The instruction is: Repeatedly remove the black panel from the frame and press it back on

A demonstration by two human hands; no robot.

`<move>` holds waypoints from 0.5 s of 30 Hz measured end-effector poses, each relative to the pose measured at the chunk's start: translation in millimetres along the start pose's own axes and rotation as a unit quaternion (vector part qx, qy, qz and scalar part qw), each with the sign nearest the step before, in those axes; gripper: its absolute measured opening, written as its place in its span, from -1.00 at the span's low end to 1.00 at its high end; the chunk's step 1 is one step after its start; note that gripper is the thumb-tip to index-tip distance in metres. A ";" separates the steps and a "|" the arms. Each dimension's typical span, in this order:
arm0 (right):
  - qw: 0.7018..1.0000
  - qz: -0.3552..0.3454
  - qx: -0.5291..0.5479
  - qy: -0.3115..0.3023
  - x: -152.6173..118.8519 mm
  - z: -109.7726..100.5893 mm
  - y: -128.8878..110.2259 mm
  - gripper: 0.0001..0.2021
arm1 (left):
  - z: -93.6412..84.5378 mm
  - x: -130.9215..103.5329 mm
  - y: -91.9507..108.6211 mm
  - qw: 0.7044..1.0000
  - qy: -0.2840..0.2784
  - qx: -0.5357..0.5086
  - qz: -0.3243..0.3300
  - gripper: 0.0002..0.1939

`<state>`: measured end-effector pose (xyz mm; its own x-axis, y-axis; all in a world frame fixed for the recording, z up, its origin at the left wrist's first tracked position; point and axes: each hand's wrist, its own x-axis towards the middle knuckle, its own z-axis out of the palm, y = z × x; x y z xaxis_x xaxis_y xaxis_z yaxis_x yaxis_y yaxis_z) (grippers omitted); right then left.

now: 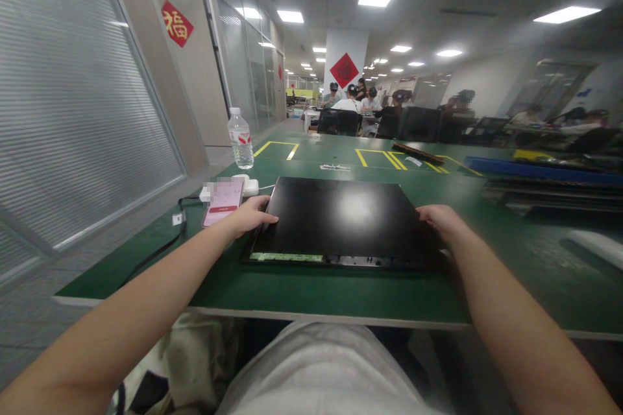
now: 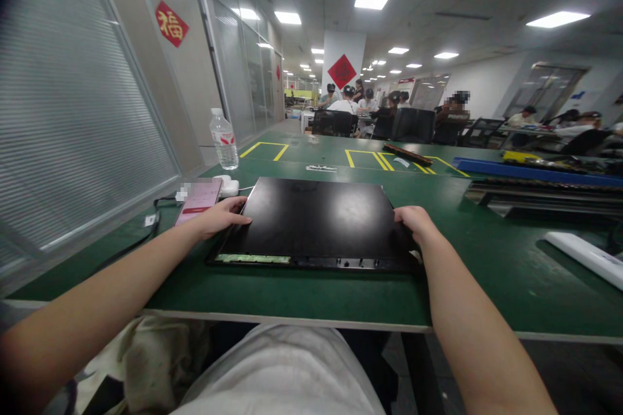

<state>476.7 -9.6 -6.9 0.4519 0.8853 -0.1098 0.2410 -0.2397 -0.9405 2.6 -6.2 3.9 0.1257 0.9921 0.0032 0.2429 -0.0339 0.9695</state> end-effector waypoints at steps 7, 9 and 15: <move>0.999 0.032 0.009 -0.010 -4.2 1.8 -1.9 -0.70 | -1.9 2.9 -2.8 0.999 -0.013 0.034 0.019 -0.54; 0.999 0.031 0.007 -0.011 -4.2 1.9 -1.7 -0.69 | -1.8 2.0 -2.0 0.999 -0.014 0.038 0.023 -0.56; 0.999 0.036 0.001 -0.022 -4.0 0.9 -2.0 -0.69 | -0.3 -2.9 3.6 0.998 -0.022 0.050 0.024 -0.56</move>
<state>473.6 -12.3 -4.8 0.4302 0.8824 -0.1904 0.2085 -0.3023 -0.9301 2.9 -9.2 7.4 0.1816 0.9827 0.0370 0.3301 -0.0963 0.9390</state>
